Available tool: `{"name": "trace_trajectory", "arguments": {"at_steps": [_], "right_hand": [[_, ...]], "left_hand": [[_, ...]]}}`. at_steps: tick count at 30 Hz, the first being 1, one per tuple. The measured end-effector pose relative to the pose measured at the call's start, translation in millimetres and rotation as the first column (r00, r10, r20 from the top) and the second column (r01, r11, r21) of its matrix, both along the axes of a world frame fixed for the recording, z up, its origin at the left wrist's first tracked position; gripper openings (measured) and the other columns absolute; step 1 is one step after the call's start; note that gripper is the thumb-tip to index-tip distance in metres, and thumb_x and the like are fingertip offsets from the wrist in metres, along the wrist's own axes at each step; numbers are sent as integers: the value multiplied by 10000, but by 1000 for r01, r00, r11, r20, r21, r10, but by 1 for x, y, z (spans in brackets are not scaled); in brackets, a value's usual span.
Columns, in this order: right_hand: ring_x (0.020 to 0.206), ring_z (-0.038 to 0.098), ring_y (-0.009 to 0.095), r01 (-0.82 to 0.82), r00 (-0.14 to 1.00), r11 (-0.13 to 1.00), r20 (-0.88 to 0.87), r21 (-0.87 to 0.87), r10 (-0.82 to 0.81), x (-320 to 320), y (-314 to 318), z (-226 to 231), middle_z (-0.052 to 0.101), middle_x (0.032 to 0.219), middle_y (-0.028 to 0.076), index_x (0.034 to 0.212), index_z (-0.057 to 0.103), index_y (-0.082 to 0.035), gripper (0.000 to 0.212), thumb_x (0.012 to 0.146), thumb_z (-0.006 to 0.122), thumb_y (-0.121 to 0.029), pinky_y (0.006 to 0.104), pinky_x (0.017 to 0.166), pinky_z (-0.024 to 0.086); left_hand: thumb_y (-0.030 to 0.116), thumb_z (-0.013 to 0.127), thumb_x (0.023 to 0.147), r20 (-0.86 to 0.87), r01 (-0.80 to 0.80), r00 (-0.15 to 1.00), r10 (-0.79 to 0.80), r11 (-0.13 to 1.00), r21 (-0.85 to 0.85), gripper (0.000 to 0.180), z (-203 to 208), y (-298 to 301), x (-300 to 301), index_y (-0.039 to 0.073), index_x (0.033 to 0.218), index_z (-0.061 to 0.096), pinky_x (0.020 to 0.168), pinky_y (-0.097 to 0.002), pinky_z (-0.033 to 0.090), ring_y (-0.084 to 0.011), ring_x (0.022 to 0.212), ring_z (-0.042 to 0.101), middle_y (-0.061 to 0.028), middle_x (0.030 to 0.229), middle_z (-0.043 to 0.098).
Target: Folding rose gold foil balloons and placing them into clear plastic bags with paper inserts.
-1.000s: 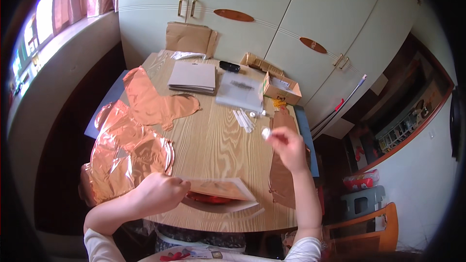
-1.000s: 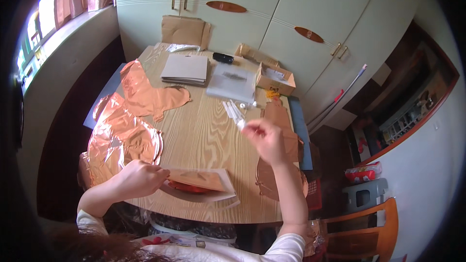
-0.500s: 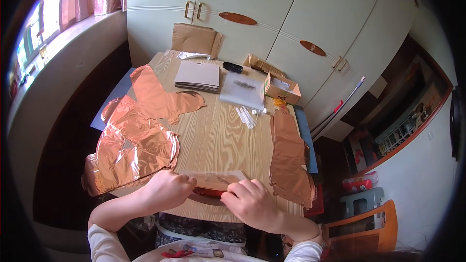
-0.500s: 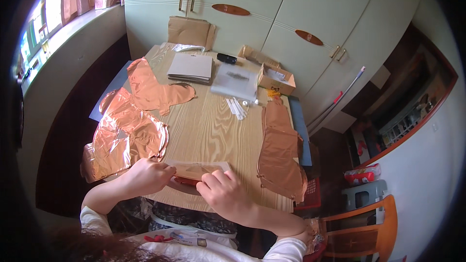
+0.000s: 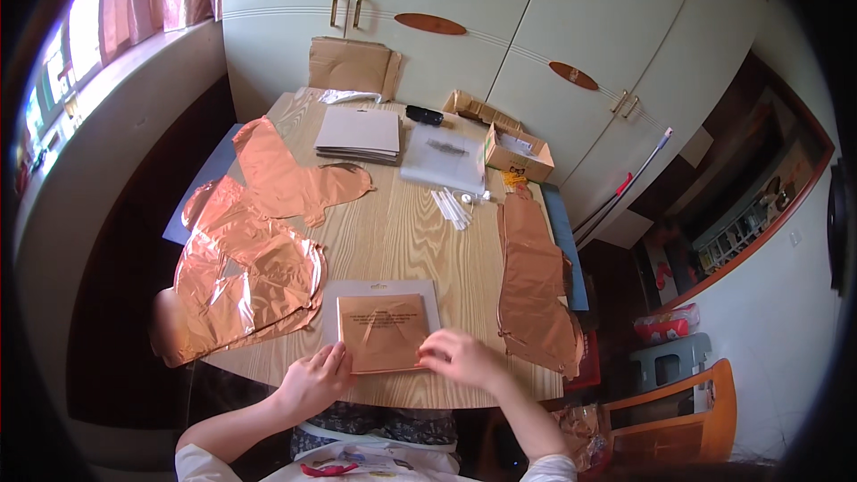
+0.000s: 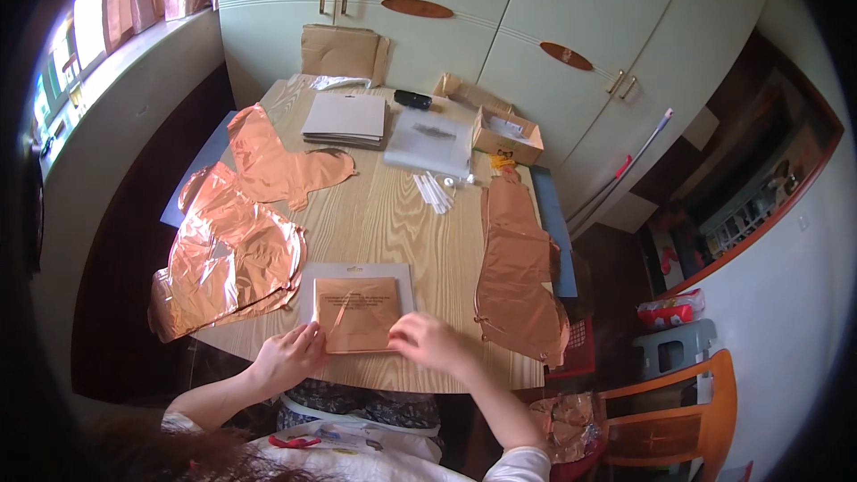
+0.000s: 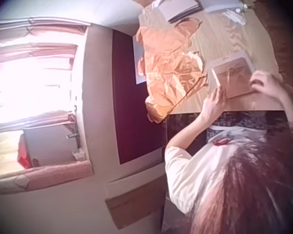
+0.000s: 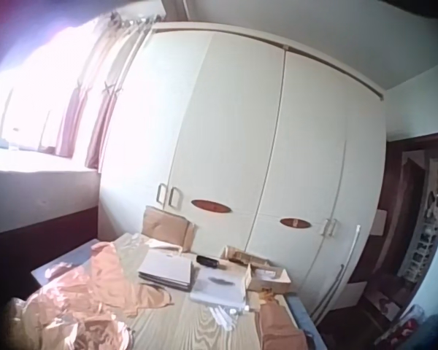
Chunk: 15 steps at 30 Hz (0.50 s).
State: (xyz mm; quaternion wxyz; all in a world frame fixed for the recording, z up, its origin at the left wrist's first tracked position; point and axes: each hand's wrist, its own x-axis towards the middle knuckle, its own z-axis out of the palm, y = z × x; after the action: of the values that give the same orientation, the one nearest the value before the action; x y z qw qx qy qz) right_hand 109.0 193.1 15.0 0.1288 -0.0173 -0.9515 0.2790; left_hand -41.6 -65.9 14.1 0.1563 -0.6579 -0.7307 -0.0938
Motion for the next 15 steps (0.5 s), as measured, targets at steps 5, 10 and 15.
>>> {"name": "trace_trajectory", "arguments": {"at_steps": [5, 10, 15], "right_hand": [[780, 647, 273, 377, 926, 926, 35, -35, -376, -73, 97, -22, 651, 989, 90, 944, 648, -95, 169, 888, 574, -237, 393, 683, 524], [761, 645, 284, 615, 775, 788, -216, 36, -594, -144, 202, -53, 645, 923, 135, 892, 658, -55, 123, 830, 602, -145, 377, 681, 515], [809, 644, 318, 629, 772, 744, -72, 224, -631, -178, 241, -59, 656, 914, 168, 863, 669, -52, 148, 750, 647, -144, 406, 729, 521]], "left_hand": [[245, 631, 797, 119, 29, 992, -31, 999, 21, 412, 13, 21, -6, -25, 1105, 587, 832, -354, 514, -290, 1051, 593, -179, 1124, 600], [304, 627, 823, 216, 204, 956, -197, 979, -12, 547, 15, 74, -23, 51, 1289, 492, 1056, -454, 346, -357, 1282, 421, -187, 1337, 473], [602, 446, 874, 249, 190, 955, -159, 976, -106, 622, -16, 82, -24, 257, 1391, 425, 1080, -562, 239, -379, 1336, 342, -110, 1432, 405]]}}
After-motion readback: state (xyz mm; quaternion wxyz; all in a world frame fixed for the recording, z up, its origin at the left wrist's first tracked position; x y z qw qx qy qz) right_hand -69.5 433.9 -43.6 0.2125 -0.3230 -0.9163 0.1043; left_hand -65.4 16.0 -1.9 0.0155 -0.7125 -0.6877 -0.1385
